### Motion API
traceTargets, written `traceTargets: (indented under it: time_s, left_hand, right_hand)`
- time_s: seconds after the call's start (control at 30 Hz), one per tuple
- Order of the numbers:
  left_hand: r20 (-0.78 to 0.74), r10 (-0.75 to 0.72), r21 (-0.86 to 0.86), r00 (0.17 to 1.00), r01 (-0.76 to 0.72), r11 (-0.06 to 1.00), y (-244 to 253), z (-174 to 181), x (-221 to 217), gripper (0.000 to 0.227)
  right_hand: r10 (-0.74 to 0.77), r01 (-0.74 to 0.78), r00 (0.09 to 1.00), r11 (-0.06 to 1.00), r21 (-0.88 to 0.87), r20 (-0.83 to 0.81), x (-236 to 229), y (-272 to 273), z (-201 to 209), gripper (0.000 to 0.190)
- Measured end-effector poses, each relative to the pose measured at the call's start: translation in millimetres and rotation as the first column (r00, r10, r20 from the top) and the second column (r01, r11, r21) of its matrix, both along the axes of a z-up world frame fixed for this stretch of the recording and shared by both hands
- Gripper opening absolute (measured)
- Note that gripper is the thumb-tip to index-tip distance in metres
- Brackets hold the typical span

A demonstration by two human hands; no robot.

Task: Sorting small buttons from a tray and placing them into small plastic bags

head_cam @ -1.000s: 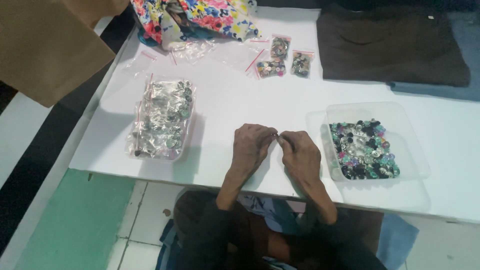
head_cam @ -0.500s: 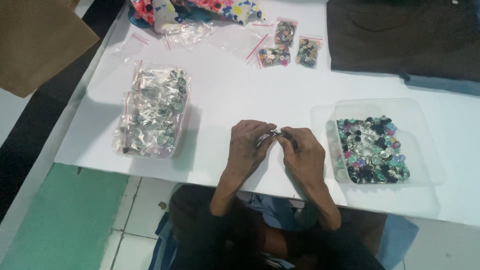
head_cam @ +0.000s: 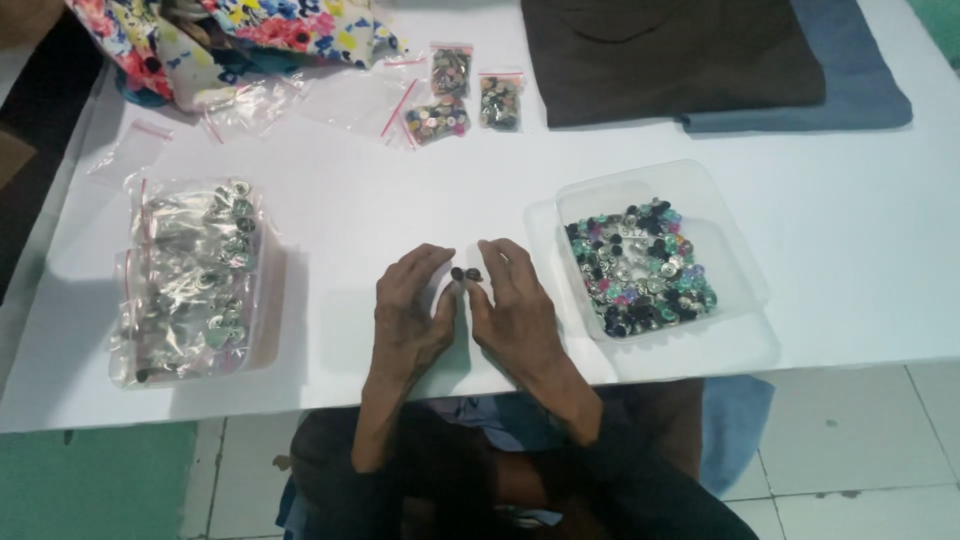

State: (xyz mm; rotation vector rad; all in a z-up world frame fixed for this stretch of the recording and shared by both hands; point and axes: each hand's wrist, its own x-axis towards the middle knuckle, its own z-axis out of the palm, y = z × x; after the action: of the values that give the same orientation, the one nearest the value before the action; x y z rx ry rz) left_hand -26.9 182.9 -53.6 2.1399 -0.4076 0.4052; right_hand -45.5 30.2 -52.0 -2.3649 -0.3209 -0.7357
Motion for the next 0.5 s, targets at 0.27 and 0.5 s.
traceTargets:
  time_s: [0.27,0.5]
  left_hand:
    - [0.333,0.038,-0.123,0.942,0.003,0.992,-45,36,-16,0.023]
    - [0.109,-0.396,0.484,0.912,0.299,0.822,-137,63,18,0.019]
  right_hand:
    - [-0.078,0.154,0.892,0.978,-0.137,0.446,-41,-40,26,0.022]
    - [-0.110,-0.004,0.905,0.964,-0.267,-0.410,-22,-172,89,0.021]
